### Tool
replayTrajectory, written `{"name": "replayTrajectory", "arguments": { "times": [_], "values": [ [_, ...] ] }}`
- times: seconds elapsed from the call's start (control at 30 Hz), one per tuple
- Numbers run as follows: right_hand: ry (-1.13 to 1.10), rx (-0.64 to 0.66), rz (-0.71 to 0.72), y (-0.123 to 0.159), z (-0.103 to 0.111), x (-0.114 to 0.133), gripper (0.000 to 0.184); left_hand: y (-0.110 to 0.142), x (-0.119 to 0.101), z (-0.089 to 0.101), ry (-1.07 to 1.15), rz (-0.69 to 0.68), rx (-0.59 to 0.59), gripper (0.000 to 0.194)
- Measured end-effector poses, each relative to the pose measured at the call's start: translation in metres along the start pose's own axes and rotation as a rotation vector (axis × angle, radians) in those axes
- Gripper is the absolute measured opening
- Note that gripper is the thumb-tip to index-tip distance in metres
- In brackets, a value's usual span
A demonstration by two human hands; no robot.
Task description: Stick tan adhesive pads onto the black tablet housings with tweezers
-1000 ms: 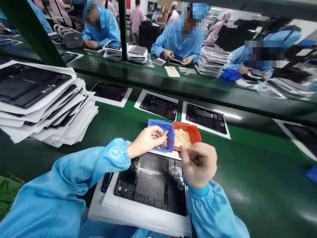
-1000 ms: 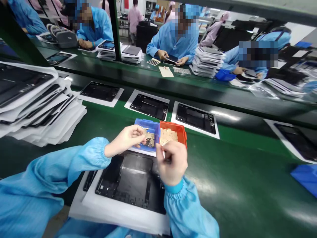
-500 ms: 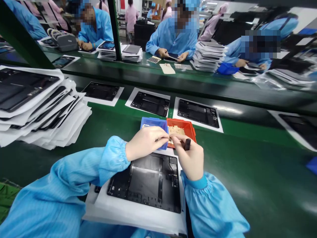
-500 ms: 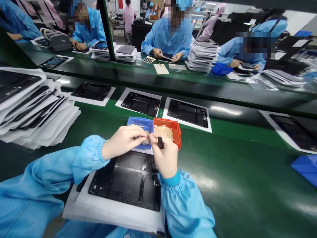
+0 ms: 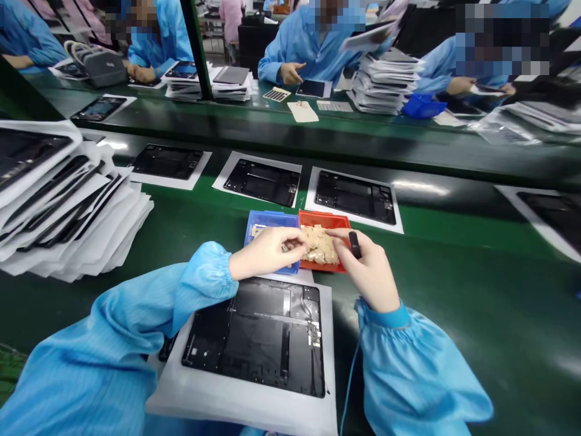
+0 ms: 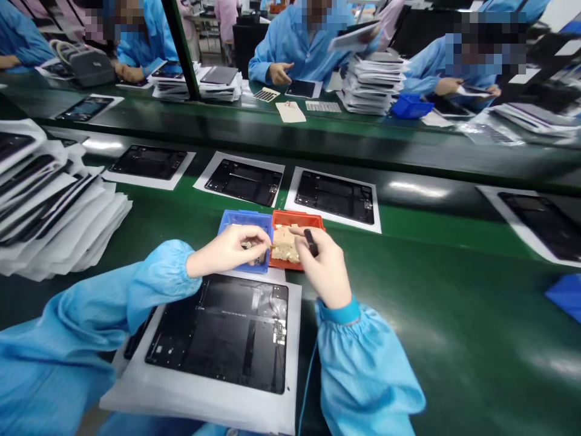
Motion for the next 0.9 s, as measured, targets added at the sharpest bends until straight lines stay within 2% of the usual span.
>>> {"name": "replayTrajectory", "arguments": {
  "times": [0.1,0.2,0.3,0.4,0.5,0.6,0.73,0.8,0.9],
  "values": [
    [-0.182,0.137,0.090,0.009,0.004,0.022,0.023,0.000,-0.002,-0.005,-0.030,-0.044,0.028,0.015],
    [-0.235,0.173,0.031,0.012,0.005,0.025,0.018,0.001,-0.002,-0.009,0.012,-0.076,0.006,0.019],
    [-0.293,0.166,-0.034,0.014,0.001,0.019,0.015,0.001,-0.004,-0.010,-0.001,-0.110,-0.016,0.014],
    [-0.348,0.139,-0.046,0.016,-0.003,0.016,0.015,0.001,-0.008,-0.009,-0.186,-0.224,-0.072,0.008],
    [-0.313,0.073,-0.008,0.018,-0.004,0.022,0.015,0.003,-0.013,-0.006,-0.352,-0.339,-0.150,0.011],
    [-0.215,0.013,0.089,0.019,-0.002,0.032,0.012,0.006,-0.017,-0.005,-0.441,-0.396,-0.171,0.011],
    [-0.096,-0.008,0.201,0.022,0.002,0.037,0.010,0.000,-0.019,-0.002,-0.469,-0.358,-0.146,0.012],
    [-0.037,-0.047,0.190,0.025,0.007,0.032,0.010,-0.012,-0.015,0.002,-0.444,-0.294,-0.170,0.013],
    [0.049,-0.156,0.103,0.032,0.022,0.022,0.011,-0.038,-0.002,0.006,-0.532,-0.197,-0.182,0.017]
  ]
}}
Point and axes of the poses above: each hand's wrist, its own y-axis away from the middle knuckle, its own z-axis out of the back of the hand, x = y × z, the point moved 2 cm from there along -y, towards the middle knuckle, and after that the axes turned 1 degree about y, right-handed, at the moved point
